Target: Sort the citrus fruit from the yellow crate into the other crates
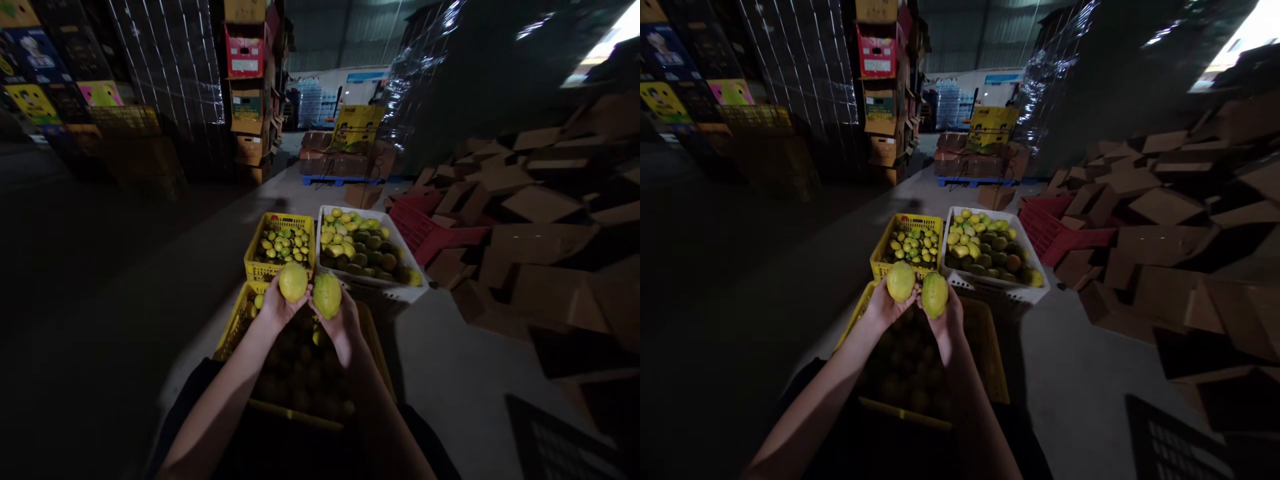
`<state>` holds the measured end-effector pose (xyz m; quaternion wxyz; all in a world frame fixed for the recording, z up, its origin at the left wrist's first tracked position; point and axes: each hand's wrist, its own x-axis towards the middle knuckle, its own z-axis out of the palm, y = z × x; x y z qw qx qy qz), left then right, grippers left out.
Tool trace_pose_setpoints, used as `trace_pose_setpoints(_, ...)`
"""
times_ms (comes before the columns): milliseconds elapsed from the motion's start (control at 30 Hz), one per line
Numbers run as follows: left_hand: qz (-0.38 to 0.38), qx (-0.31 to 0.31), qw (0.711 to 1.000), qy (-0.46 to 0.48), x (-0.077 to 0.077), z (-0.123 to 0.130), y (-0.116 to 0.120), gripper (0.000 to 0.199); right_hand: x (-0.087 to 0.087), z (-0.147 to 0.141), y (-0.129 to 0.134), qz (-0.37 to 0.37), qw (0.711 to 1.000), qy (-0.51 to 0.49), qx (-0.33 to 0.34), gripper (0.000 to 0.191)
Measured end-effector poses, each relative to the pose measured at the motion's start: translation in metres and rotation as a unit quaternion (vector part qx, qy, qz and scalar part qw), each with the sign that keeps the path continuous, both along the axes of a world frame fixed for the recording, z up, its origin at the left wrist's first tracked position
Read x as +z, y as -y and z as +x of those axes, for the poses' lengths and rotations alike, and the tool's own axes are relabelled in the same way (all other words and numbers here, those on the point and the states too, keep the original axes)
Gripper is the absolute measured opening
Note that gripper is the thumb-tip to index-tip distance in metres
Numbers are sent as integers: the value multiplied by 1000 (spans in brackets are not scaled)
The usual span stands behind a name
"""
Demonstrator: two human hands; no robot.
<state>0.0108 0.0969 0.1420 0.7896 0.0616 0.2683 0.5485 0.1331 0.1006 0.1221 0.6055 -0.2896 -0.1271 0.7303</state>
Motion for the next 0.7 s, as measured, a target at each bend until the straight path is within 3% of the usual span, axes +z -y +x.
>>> trace_pose_setpoints(133,4,35,999,-31,5,-1,3,40,6,0,6,3,1000,16,-17,21)
trace_pose_setpoints(400,34,42,997,-57,20,-2,15,33,12,5,11,82,995,-39,30,25)
trace_pose_setpoints(533,-3,32,999,-21,19,0,15,35,7,5,8,58,994,-95,-11,24)
trace_pose_setpoints(700,-49,54,996,43,8,6,8,38,-3,1,0,18,991,-104,-78,18)
